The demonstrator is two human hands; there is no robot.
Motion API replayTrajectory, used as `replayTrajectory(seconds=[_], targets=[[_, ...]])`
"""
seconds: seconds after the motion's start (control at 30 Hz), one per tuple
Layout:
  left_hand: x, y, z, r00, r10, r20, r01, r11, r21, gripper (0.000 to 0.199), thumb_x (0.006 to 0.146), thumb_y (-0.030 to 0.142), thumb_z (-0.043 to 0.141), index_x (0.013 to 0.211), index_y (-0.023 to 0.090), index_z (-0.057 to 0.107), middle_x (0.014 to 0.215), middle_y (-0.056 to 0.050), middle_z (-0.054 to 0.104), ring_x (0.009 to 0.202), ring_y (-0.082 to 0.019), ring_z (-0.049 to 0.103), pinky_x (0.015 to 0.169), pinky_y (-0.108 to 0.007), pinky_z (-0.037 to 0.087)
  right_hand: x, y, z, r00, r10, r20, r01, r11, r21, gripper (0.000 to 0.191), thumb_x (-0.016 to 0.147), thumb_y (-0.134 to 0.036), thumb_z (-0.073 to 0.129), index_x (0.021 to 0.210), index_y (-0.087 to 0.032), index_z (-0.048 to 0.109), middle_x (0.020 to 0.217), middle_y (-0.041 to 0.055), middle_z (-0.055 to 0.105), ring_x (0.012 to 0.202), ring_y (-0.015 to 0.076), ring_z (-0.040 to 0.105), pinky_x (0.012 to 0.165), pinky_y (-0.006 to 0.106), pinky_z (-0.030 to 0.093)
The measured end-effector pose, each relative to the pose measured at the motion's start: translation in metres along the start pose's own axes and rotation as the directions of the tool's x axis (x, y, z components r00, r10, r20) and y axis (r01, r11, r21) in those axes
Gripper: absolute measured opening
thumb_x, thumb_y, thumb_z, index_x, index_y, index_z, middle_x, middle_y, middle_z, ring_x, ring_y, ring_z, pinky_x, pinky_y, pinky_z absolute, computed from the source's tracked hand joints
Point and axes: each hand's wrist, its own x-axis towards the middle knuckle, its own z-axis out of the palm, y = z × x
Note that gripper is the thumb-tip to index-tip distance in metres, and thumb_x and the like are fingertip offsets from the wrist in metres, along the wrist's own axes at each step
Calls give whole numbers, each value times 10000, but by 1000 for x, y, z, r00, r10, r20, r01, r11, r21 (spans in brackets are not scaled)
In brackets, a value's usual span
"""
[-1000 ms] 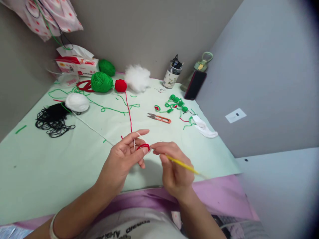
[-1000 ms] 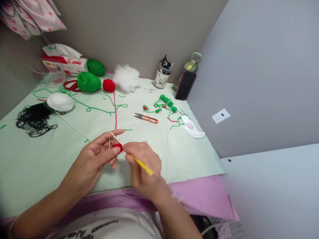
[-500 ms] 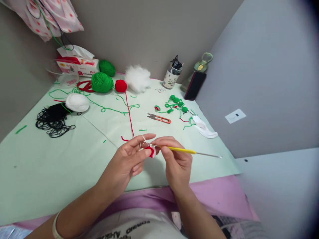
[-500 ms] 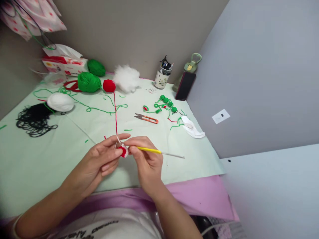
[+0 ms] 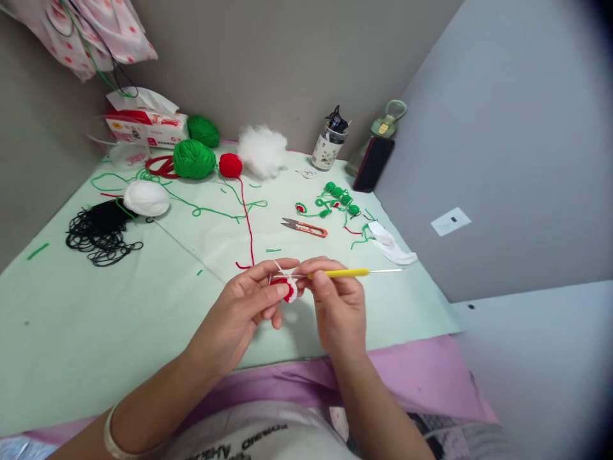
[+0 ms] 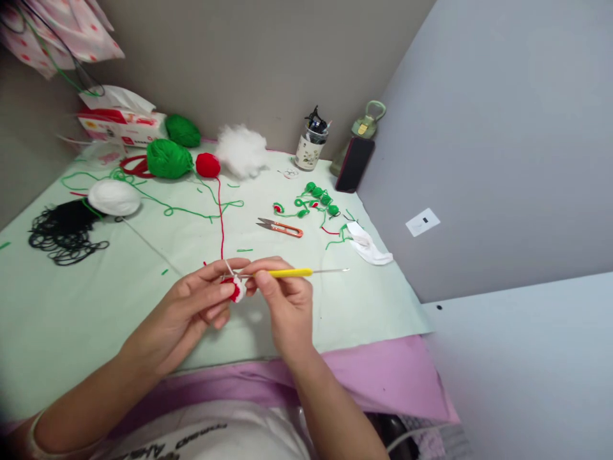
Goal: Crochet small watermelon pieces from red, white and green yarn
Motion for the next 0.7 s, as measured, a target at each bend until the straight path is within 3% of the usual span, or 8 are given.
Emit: replayTrajectory(seconds=[0.1, 0.2, 0.3, 0.4, 0.47, 0.6, 0.67, 0.7], targets=[[-1, -2, 3, 996, 86, -29, -82, 990, 116, 272, 800, 236, 844, 1068, 206, 804, 784, 3, 675, 601, -98, 518, 581, -226, 499, 0, 1, 5, 999, 15, 30, -15, 1000, -6, 139, 982, -323, 675, 963, -245, 788, 925, 31, 740, 743, 149, 684, 693, 304, 596], [-2, -2, 3, 989, 142, -32, -134, 974, 185, 163, 825, 274, 838, 968, 214, 790, 907, -12, 721, 677, -115, 598, 675, -252, 522, -1, -4, 9, 997, -60, 54, 64, 995, -76, 132, 978, -244, 680, 964, -270, 809, 914, 20, 734, 790, 145, 678, 720, 290, 583], [0, 4, 1, 984, 178, -4, -174, 966, 191, 102, 848, 285, 824, 848, 218, 747, 843, 12, 691, 715, -122, 610, 723, -252, 509, 4, -15, 7, 982, -132, 135, 153, 975, -161, 174, 968, -177, 682, 1004, -284, 815, 919, 25, 708, 859, 156, 681, 761, 300, 582], [4, 17, -2, 982, 188, 28, -189, 960, 208, 120, 857, 281, 810, 811, 210, 724, 789, 22, 653, 749, -127, 594, 742, -239, 484, 20, -29, -2, 940, -128, 315, 203, 954, -219, 224, 953, -166, 700, 1118, -294, 782, 977, 31, 695, 907, 165, 692, 783, 311, 597], [8, 28, -4, 982, 184, 41, -189, 956, 223, 135, 861, 280, 800, 796, 204, 709, 808, 19, 650, 771, -130, 590, 759, -239, 473, 37, -35, -12, 870, -78, 487, 250, 921, -298, 342, 973, -179, 668, 1290, -303, 694, 1076, 44, 712, 952, 170, 698, 804, 321, 609], [21, 47, -9, 987, 152, 43, -157, 967, 202, 171, 839, 266, 811, 783, 197, 665, 929, -11, 704, 865, -161, 645, 802, -262, 493, 83, -20, -30, 853, 6, 523, 378, 684, -624, 299, 1037, -175, 519, 1300, -246, 643, 1158, 73, 716, 970, 172, 697, 877, 351, 581], [28, 51, -11, 987, 151, 51, -158, 972, 175, 182, 825, 251, 823, 783, 193, 656, 917, -9, 698, 845, -153, 641, 829, -276, 520, 104, 0, -34, 868, 182, 462, 375, 370, -850, 293, 1045, -202, 514, 1318, -232, 614, 1187, 84, 701, 1004, 181, 688, 875, 328, 561], [32, 51, -12, 986, 153, 60, -161, 972, 168, 176, 826, 252, 825, 795, 191, 662, 908, -5, 689, 827, -145, 632, 832, -279, 532, 112, 10, -35, 875, 217, 432, 361, 300, -883, 308, 1028, -194, 541, 1328, -202, 613, 1214, 120, 694, 1050, 221, 676, 882, 353, 550]])
